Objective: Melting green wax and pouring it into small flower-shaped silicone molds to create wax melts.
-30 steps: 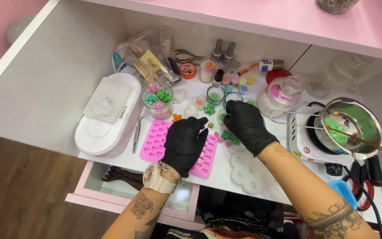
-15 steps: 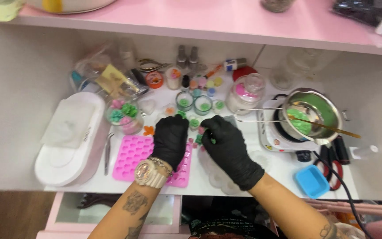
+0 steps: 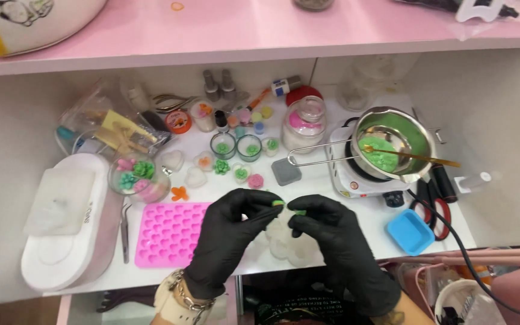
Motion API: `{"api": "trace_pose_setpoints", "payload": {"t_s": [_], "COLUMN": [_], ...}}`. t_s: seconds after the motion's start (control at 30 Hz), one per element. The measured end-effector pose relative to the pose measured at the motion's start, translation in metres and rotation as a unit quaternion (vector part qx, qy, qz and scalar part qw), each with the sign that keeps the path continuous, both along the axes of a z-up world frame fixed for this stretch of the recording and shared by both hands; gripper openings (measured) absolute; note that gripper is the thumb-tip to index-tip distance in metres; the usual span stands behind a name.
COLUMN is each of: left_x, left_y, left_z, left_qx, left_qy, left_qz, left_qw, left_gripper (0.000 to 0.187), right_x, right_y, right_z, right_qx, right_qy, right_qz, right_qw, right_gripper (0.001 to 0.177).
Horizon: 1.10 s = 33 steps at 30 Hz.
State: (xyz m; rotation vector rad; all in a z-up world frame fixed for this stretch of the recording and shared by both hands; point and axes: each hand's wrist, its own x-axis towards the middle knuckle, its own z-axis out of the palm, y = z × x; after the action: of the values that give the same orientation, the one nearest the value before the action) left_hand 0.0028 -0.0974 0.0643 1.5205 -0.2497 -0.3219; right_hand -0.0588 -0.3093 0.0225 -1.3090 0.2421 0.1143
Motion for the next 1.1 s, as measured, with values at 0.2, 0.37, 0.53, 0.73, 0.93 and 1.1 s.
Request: {"api": "trace_pose_setpoints", "payload": {"t_s": [0.2, 0.37, 0.53, 0.73, 0.93, 1.1], "left_x": [-0.011, -0.018, -0.022, -0.032, -0.024, -0.025], "left_y": [-0.011, -0.026, -0.040, -0.054, -0.045, -0.031], "left_z": [0.010, 0.007, 0.009, 0.025, 0.046, 0.032], "left_qx": [-0.108, -0.153, -0.186, -0.189, -0.060, -0.050], "left_qy": [0.138, 0.172, 0.159, 0.122, 0.086, 0.113], "left_qz": [-0.076, -0.092, -0.094, -0.157, -0.136, -0.094], "left_qw": [0.982, 0.969, 0.965, 0.962, 0.985, 0.988], "left_gripper": [0.025, 0.024, 0.023, 0.028, 0.033, 0.035], "right_x": [-0.012, -0.018, -0.023, -0.030, 0.025, 0.107], "right_y": [0.001, -0.006, -0.017, -0.045, -0.127, -0.187], "right_z": [0.043, 0.054, 0.061, 0.069, 0.143, 0.109], "right_qx": [-0.094, -0.167, -0.222, -0.255, -0.442, -0.644], "right_qy": [-0.116, -0.213, -0.191, -0.142, -0.048, -0.003], "right_qz": [-0.021, -0.020, -0.043, -0.094, -0.082, 0.098], "right_qw": [0.988, 0.962, 0.955, 0.952, 0.892, 0.759], "right_gripper": [0.039, 0.040, 0.037, 0.030, 0.026, 0.023]}}
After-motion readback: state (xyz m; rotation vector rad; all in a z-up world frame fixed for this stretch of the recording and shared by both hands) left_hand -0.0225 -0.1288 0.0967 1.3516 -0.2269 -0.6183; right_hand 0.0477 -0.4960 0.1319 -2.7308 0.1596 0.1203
